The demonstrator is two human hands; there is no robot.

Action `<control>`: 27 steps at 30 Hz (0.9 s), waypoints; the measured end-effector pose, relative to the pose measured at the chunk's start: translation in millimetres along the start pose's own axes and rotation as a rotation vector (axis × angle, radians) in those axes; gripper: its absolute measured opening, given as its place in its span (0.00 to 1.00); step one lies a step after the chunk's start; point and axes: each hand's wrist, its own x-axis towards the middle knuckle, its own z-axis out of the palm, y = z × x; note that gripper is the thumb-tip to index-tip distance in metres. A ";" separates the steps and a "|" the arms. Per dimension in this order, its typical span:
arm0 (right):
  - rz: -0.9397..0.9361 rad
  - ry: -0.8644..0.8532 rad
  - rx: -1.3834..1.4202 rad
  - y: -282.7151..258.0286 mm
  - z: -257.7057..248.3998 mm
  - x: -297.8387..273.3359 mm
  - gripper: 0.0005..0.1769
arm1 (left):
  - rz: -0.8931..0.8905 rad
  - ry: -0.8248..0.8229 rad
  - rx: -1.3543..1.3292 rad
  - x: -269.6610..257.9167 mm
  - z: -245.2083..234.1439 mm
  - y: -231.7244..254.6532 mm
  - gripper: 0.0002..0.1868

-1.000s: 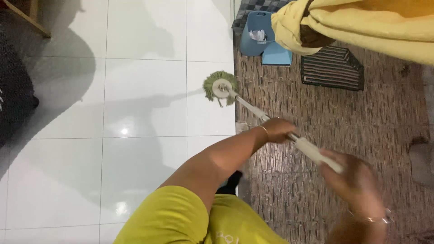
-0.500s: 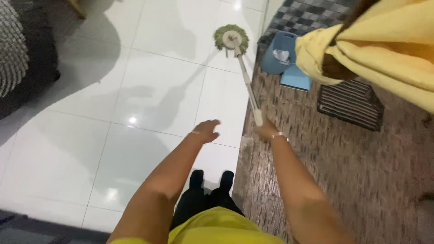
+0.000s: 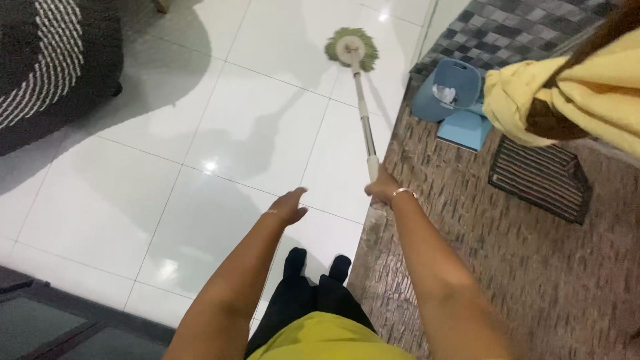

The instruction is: The recorder is mopping the floor with a spin mop.

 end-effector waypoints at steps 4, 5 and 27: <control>-0.106 -0.026 -0.103 30.2 -20.5 -75.6 0.53 | 0.145 -0.020 0.031 37.2 23.4 54.5 0.38; -0.019 -0.047 -0.160 20.8 -31.7 -113.6 0.54 | 0.236 -0.012 0.060 44.9 32.5 70.7 0.40; 0.562 -0.049 -0.466 45.2 -80.8 -410.1 0.38 | 0.990 -0.420 0.449 10.4 171.8 229.3 0.08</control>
